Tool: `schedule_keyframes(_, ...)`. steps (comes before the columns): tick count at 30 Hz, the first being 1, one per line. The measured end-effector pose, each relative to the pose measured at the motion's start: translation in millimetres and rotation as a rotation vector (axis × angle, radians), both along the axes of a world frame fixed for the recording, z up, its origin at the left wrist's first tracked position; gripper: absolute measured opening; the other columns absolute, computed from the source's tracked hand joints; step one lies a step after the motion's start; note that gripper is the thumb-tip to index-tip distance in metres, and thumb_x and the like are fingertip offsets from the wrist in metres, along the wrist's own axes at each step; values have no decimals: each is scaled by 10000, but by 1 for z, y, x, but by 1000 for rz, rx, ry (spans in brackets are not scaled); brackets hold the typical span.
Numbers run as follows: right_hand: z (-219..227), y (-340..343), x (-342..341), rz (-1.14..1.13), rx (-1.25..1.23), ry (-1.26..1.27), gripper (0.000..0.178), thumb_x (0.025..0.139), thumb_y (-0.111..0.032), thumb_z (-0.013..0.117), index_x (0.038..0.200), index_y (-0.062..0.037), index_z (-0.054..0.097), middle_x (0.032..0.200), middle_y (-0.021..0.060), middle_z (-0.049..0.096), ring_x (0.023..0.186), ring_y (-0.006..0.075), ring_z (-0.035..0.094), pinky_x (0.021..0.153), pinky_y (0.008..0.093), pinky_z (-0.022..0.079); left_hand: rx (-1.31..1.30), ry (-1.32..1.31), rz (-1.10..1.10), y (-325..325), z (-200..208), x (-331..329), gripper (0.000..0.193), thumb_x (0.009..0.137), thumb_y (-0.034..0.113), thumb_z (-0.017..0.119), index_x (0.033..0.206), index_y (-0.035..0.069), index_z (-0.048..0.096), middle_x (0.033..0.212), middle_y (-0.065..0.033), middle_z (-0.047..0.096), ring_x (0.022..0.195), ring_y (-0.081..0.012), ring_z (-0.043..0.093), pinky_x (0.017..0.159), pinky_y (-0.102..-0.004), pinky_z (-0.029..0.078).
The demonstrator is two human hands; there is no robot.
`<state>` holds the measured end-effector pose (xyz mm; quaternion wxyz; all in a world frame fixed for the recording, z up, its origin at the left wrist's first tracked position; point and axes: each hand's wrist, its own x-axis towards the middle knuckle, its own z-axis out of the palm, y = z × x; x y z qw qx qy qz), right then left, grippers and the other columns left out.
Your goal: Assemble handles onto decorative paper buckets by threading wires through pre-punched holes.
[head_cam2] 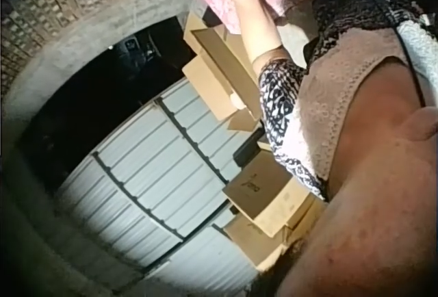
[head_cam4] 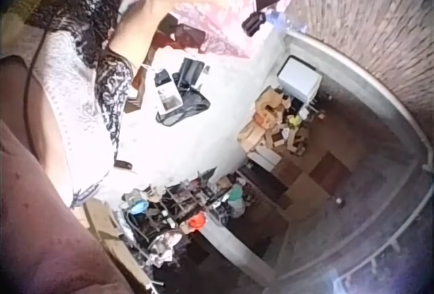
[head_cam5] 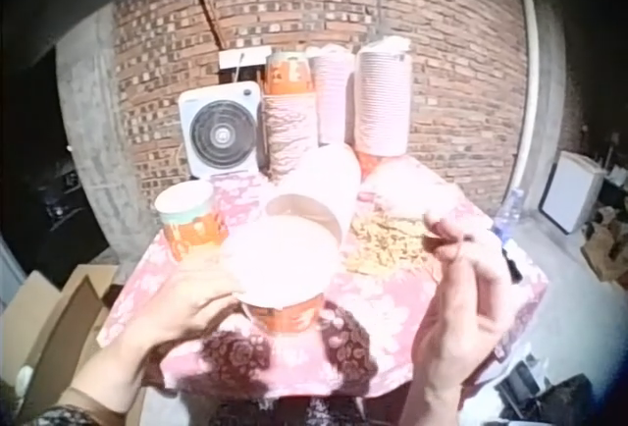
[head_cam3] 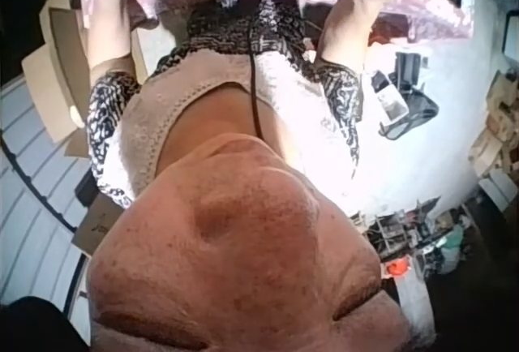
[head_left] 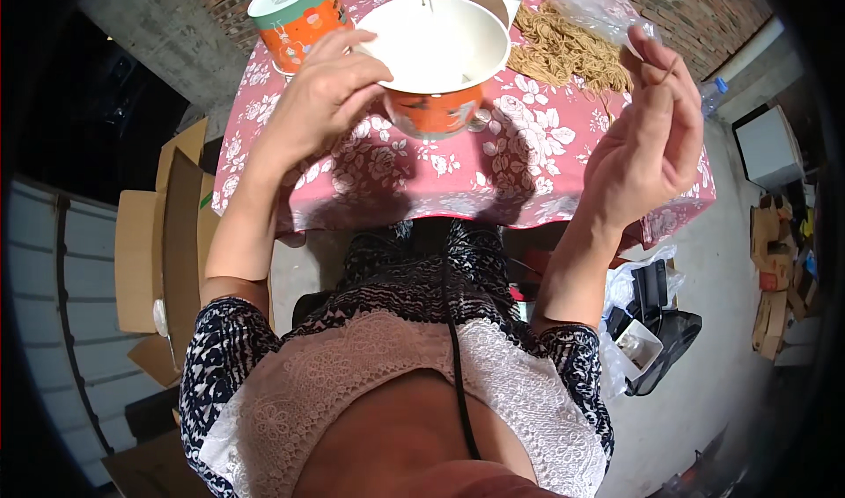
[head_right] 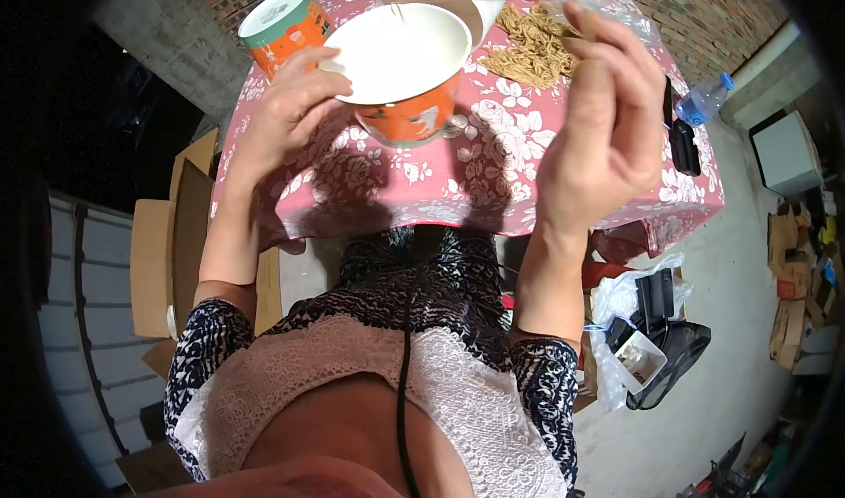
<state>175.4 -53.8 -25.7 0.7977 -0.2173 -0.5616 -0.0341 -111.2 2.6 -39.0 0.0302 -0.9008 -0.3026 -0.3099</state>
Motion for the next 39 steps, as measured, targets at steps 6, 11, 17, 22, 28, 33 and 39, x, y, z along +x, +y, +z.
schedule_keyframes(6, -23, -20, -22, 5, -275, -312, 87, 817, 45, 686, 900, 22, 699, 837, 100, 673, 743, 198, 624, 666, 291, 488, 52, -56, -93, -17, 0, 36, 92, 837, 92, 689, 907, 35, 703, 803, -91, 703, 777, -267, 671, 921, -405, 468)
schedule_keyframes(11, -58, -26, -27, -112, -586, -254, 60, 798, 24, 701, 838, -12, 676, 724, 81, 565, 630, 182, 540, 563, 309, 441, -34, -78, -113, -22, 4, 44, 110, 830, 102, 708, 914, 31, 700, 800, -114, 694, 777, -292, 654, 819, -398, 485)
schedule_keyframes(17, -69, -20, -25, -148, -577, -217, 65, 789, 30, 695, 837, -10, 675, 732, 85, 568, 636, 185, 539, 567, 312, 444, -147, -190, -22, -27, 13, 48, 137, 813, 131, 748, 876, 20, 697, 741, -101, 661, 723, -266, 610, 691, -358, 488)
schedule_keyframes(22, -69, -19, -27, -118, -611, -184, 56, 789, 31, 692, 829, -3, 673, 735, 87, 567, 638, 185, 540, 573, 312, 446, -182, -121, -6, -22, 17, 46, 103, 832, 94, 724, 883, 10, 693, 734, -97, 642, 723, -241, 596, 715, -348, 474)
schedule_keyframes(28, -69, -15, -29, -95, -626, -169, 51, 794, 27, 692, 836, 1, 678, 751, 95, 572, 654, 188, 557, 582, 307, 454, -215, -128, -2, -14, 15, 45, 138, 891, 125, 654, 929, 1, 700, 790, -124, 662, 756, -257, 625, 752, -347, 483)
schedule_keyframes(33, -68, -14, -29, -84, -630, -184, 49, 801, 20, 696, 845, 3, 680, 771, 104, 579, 662, 194, 568, 586, 310, 458, -554, -105, 36, -6, 28, 52, 252, 970, 187, 565, 1067, -19, 674, 906, -67, 669, 837, -146, 623, 789, -289, 482)
schedule_keyframes(39, -70, -12, -29, -78, -642, -184, 54, 803, 18, 698, 850, 1, 680, 771, 106, 578, 660, 201, 567, 585, 315, 458, -805, 53, -217, 25, 35, 59, 319, 976, 216, 570, 1191, -16, 612, 992, -58, 651, 946, -123, 594, 823, -272, 475)
